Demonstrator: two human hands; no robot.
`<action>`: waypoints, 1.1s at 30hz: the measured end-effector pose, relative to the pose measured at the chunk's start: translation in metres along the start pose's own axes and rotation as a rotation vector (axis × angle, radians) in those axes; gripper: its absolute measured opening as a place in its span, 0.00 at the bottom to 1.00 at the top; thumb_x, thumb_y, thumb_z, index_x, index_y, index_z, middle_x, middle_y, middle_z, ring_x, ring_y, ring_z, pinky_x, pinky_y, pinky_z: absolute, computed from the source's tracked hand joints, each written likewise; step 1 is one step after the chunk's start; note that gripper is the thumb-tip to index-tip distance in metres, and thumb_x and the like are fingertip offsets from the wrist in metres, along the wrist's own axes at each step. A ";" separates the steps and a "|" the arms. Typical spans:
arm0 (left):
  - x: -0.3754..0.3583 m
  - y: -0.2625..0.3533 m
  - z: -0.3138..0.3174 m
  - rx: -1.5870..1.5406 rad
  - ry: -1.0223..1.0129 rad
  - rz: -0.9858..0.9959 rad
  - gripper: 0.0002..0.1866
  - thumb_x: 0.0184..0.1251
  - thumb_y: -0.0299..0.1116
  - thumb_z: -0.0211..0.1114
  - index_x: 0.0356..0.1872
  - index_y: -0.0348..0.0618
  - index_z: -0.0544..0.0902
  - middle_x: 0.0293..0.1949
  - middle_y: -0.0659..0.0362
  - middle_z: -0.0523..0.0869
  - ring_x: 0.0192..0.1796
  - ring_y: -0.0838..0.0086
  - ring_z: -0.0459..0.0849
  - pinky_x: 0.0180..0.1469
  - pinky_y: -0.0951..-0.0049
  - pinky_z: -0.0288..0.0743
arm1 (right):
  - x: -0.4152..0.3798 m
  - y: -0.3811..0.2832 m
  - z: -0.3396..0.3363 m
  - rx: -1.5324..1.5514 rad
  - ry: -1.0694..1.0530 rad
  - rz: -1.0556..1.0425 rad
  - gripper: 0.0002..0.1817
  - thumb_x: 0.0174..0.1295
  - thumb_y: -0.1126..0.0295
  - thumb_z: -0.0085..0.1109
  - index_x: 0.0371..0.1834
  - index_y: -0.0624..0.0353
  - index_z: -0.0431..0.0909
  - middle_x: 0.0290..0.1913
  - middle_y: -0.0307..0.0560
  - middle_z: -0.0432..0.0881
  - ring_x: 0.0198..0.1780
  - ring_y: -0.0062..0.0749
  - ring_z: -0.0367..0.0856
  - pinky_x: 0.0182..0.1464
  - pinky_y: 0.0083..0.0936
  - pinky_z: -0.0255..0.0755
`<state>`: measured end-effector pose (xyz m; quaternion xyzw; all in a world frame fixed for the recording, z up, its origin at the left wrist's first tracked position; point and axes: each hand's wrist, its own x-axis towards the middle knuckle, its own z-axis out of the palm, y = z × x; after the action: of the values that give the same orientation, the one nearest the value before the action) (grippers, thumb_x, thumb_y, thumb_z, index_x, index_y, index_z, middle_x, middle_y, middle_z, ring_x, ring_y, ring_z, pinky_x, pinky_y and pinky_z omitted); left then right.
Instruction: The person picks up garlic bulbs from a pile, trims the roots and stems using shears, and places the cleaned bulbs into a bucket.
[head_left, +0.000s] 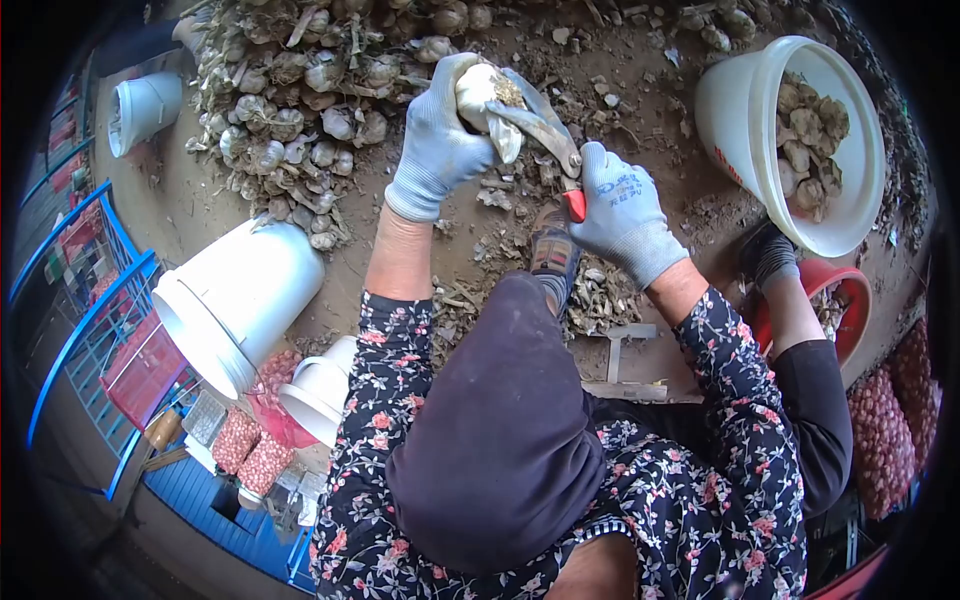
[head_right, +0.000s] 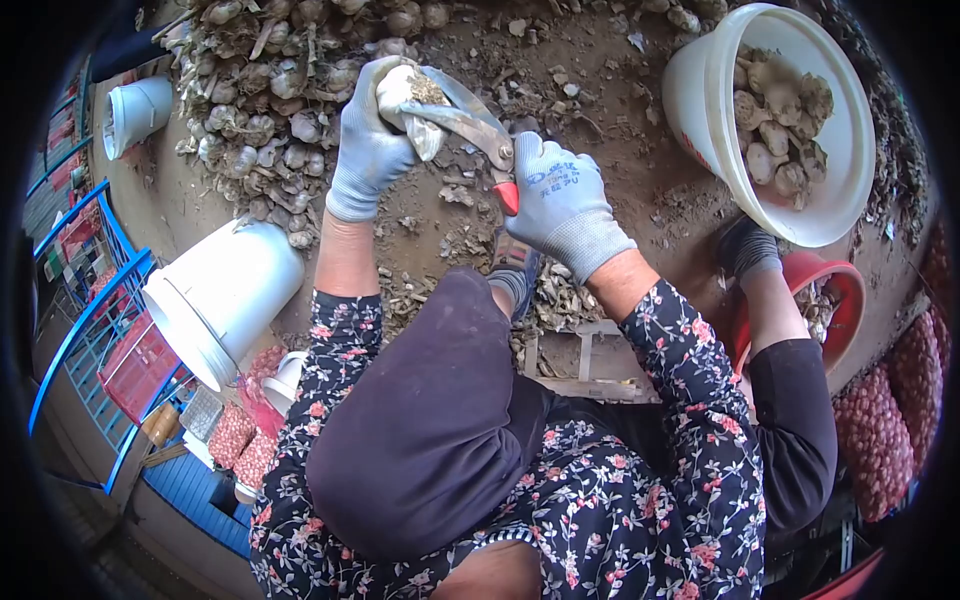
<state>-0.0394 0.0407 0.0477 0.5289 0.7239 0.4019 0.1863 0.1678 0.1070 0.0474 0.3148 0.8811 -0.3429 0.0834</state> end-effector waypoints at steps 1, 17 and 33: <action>0.002 0.001 0.001 -0.026 -0.032 0.007 0.33 0.43 0.38 0.77 0.51 0.41 0.72 0.39 0.53 0.84 0.41 0.64 0.86 0.45 0.69 0.80 | -0.001 0.004 0.002 0.000 -0.004 0.004 0.24 0.47 0.64 0.63 0.43 0.60 0.63 0.36 0.57 0.77 0.41 0.53 0.79 0.43 0.42 0.71; -0.022 -0.022 0.009 -0.877 -0.491 -0.353 0.43 0.39 0.41 0.81 0.59 0.39 0.69 0.50 0.59 0.81 0.50 0.76 0.81 0.53 0.76 0.76 | -0.057 0.041 0.010 0.197 -0.082 0.363 0.17 0.59 0.59 0.55 0.40 0.61 0.67 0.32 0.66 0.81 0.39 0.58 0.81 0.42 0.48 0.73; -0.029 0.015 0.033 -0.161 -0.210 -0.212 0.43 0.37 0.39 0.82 0.58 0.39 0.70 0.50 0.58 0.79 0.51 0.75 0.78 0.56 0.74 0.72 | -0.043 0.012 0.008 -0.116 -0.071 0.200 0.23 0.51 0.60 0.64 0.45 0.57 0.66 0.40 0.55 0.76 0.45 0.48 0.78 0.47 0.41 0.70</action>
<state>0.0029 0.0289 0.0347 0.4719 0.7178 0.3792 0.3439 0.2091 0.0872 0.0504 0.3834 0.8602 -0.2921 0.1664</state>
